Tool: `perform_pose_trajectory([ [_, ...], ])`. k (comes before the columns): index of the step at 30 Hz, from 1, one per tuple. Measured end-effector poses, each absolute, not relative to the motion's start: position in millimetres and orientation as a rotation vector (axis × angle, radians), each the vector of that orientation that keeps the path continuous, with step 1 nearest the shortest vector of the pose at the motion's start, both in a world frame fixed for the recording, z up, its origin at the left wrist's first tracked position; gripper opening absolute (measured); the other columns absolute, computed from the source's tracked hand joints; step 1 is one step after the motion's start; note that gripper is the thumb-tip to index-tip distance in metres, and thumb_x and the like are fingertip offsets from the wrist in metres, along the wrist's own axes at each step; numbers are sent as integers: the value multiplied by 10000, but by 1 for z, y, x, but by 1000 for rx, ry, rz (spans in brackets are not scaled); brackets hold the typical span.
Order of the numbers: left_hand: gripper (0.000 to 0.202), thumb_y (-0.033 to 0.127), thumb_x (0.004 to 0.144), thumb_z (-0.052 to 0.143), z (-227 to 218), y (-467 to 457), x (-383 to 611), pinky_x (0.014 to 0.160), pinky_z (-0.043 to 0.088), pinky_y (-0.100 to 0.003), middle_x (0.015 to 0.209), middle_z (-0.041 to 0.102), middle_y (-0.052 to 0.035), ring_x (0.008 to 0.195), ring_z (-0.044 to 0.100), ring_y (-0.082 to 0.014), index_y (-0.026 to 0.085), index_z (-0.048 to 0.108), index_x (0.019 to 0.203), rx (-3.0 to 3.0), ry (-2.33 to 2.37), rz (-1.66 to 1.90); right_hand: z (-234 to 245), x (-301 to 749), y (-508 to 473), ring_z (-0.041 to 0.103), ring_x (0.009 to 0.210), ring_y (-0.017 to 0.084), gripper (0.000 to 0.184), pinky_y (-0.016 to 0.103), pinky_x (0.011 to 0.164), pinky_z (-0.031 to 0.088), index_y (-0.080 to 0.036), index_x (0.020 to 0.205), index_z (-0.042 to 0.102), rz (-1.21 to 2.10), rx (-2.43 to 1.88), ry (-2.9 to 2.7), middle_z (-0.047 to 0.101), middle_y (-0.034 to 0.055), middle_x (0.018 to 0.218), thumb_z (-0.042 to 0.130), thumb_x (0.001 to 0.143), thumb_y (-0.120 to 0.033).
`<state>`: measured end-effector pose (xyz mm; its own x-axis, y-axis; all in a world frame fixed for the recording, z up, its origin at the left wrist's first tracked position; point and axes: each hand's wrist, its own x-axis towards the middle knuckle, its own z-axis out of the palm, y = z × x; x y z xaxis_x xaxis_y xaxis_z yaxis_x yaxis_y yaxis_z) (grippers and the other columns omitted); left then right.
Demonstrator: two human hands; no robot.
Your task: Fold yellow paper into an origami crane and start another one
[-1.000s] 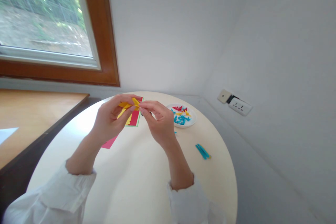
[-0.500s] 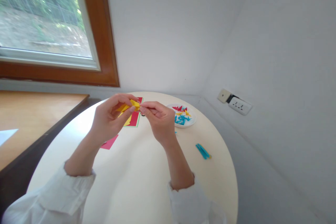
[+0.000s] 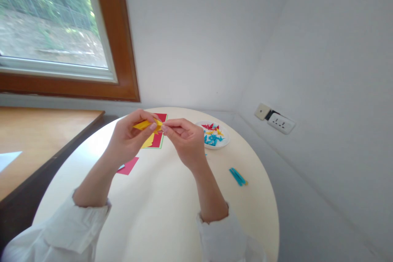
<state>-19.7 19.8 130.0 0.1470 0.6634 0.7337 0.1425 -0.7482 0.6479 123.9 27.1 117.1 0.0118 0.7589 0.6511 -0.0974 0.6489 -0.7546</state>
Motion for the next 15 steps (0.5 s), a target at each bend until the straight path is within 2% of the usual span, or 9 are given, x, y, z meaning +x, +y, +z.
perform_pose_trajectory([
  [8, 59, 216, 832, 540, 127, 20, -17, 587, 475, -244, 718, 611, -9, 672, 578, -133, 185, 543, 782, 2107, 813, 1701, 118, 121, 26, 670, 646, 133, 116, 267, 628, 574, -184, 703, 667, 721, -633, -1411, 705, 10, 693, 713, 680, -287],
  [15, 79, 149, 780, 552, 127, 19, -15, 541, 475, -236, 675, 584, 2, 629, 571, -124, 180, 530, 711, 1979, 869, 1770, 120, 117, 23, 660, 620, 125, 73, 251, 596, 565, -185, 680, 664, 724, -649, -1401, 703, 4, 665, 699, 673, -248],
])
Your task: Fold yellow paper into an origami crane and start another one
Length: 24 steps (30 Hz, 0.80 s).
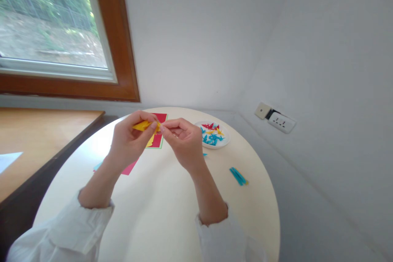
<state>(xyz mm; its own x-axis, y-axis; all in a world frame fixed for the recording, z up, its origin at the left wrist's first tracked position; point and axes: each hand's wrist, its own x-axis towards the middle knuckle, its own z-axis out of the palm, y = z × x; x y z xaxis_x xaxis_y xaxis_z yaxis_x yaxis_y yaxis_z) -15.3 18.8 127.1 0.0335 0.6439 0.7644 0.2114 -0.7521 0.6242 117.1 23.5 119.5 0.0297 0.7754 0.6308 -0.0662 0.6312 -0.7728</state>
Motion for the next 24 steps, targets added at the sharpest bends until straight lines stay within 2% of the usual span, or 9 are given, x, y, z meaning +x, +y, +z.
perform_pose_trajectory([
  [6, 77, 164, 759, 598, 126, 19, -14, 538, 504, -230, 727, 582, -1, 656, 597, -125, 186, 524, 759, 1854, 820, 1775, 119, 114, 23, 656, 605, 125, 118, 251, 585, 560, -186, 681, 654, 754, -674, -1363, 700, 2, 648, 703, 671, -293],
  [11, 150, 238, 781, 610, 123, 22, -13, 555, 510, -223, 779, 550, 3, 668, 585, -112, 198, 472, 822, 1830, 707, 1774, 117, 111, 22, 658, 614, 125, 112, 244, 578, 554, -177, 687, 658, 750, -679, -1346, 696, 7, 658, 705, 671, -277],
  [19, 232, 372, 806, 615, 123, 22, -12, 551, 495, -218, 782, 520, 0, 659, 557, -106, 208, 451, 821, 1853, 679, 1760, 118, 107, 19, 659, 635, 133, 95, 257, 610, 568, -182, 671, 649, 662, -685, -1343, 697, 16, 680, 702, 673, -261],
  [24, 248, 400, 805, 610, 122, 22, -12, 546, 481, -219, 784, 515, -1, 662, 547, -107, 209, 452, 815, 1859, 679, 1759, 118, 106, 19, 654, 635, 125, 72, 249, 601, 568, -188, 664, 643, 627, -683, -1347, 693, 6, 672, 690, 681, -241],
])
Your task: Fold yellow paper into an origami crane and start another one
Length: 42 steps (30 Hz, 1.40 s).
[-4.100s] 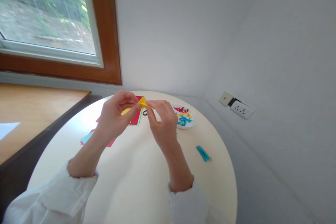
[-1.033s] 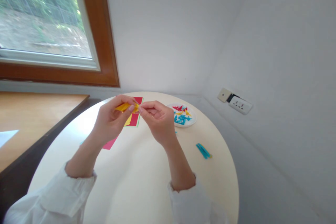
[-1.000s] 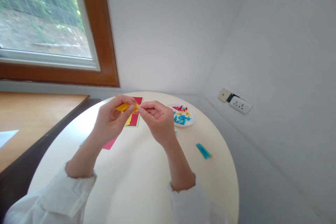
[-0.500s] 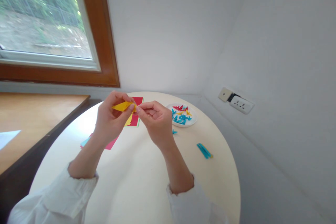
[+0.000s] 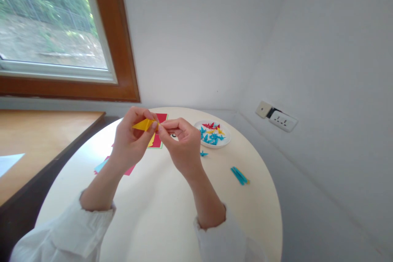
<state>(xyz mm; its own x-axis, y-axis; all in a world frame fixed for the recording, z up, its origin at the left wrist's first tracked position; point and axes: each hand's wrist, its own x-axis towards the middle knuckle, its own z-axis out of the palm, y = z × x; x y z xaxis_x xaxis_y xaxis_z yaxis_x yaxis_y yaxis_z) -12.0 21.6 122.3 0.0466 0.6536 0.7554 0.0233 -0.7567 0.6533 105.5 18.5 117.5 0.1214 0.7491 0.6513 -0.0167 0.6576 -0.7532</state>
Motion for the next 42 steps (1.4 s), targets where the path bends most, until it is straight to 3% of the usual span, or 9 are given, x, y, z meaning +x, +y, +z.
perform_pose_trajectory([
  [7, 216, 348, 803, 620, 122, 22, -11, 556, 478, -221, 777, 517, -3, 665, 538, -107, 206, 456, 809, 1851, 665, 1780, 118, 103, 18, 656, 640, 125, 49, 245, 602, 565, -190, 663, 633, 616, -668, -1335, 693, 4, 675, 676, 683, -204],
  [17, 147, 247, 809, 594, 123, 21, -13, 635, 481, -243, 766, 529, -3, 717, 536, -123, 208, 454, 790, 1823, 788, 1876, 121, 107, 20, 651, 595, 122, 114, 243, 564, 528, -189, 745, 585, 688, -657, -1281, 665, -4, 665, 641, 723, -285],
  [26, 120, 167, 796, 567, 123, 21, -11, 584, 469, -205, 751, 529, -2, 688, 534, -108, 200, 453, 779, 1803, 746, 1876, 115, 107, 21, 642, 659, 120, 118, 258, 641, 542, -177, 773, 642, 663, -696, -1407, 689, 21, 737, 648, 746, -292],
  [42, 145, 201, 802, 588, 122, 20, -9, 586, 480, -205, 760, 526, 1, 694, 545, -106, 203, 444, 794, 1777, 709, 1898, 118, 104, 20, 608, 570, 96, 84, 222, 563, 515, -168, 723, 632, 678, -705, -1334, 648, -9, 628, 633, 730, -252],
])
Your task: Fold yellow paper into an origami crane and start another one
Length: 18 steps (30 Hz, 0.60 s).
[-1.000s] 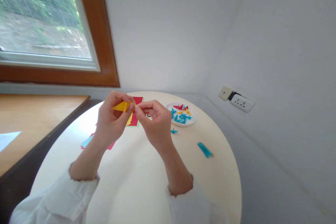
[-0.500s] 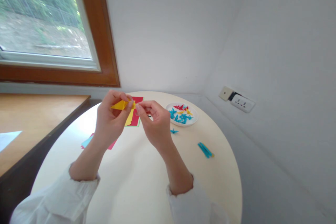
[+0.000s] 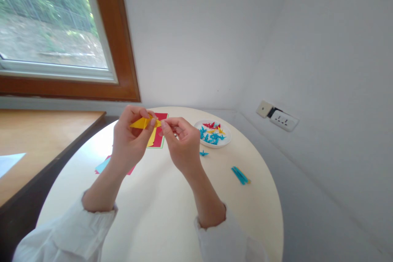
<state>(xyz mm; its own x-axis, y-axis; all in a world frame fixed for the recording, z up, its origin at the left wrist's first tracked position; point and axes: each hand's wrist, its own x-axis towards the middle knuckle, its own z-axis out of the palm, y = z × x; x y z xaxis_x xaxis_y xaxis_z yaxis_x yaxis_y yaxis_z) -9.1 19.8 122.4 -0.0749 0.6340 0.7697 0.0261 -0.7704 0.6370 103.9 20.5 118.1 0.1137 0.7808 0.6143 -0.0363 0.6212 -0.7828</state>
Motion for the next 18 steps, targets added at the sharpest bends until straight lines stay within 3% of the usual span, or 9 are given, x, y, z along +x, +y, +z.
perform_pose_trajectory([
  [11, 149, 204, 809, 589, 122, 20, -8, 586, 484, -204, 786, 523, -2, 711, 544, -105, 205, 440, 805, 1780, 715, 1917, 117, 103, 22, 604, 568, 108, 133, 242, 562, 506, -181, 736, 603, 659, -701, -1370, 638, -7, 614, 579, 780, -304],
  [18, 158, 215, 808, 598, 122, 20, -7, 597, 489, -215, 760, 519, 9, 682, 545, -100, 208, 441, 797, 1813, 689, 1932, 115, 104, 22, 581, 606, 109, 147, 247, 581, 493, -179, 741, 598, 720, -687, -1389, 631, -1, 682, 637, 748, -321],
])
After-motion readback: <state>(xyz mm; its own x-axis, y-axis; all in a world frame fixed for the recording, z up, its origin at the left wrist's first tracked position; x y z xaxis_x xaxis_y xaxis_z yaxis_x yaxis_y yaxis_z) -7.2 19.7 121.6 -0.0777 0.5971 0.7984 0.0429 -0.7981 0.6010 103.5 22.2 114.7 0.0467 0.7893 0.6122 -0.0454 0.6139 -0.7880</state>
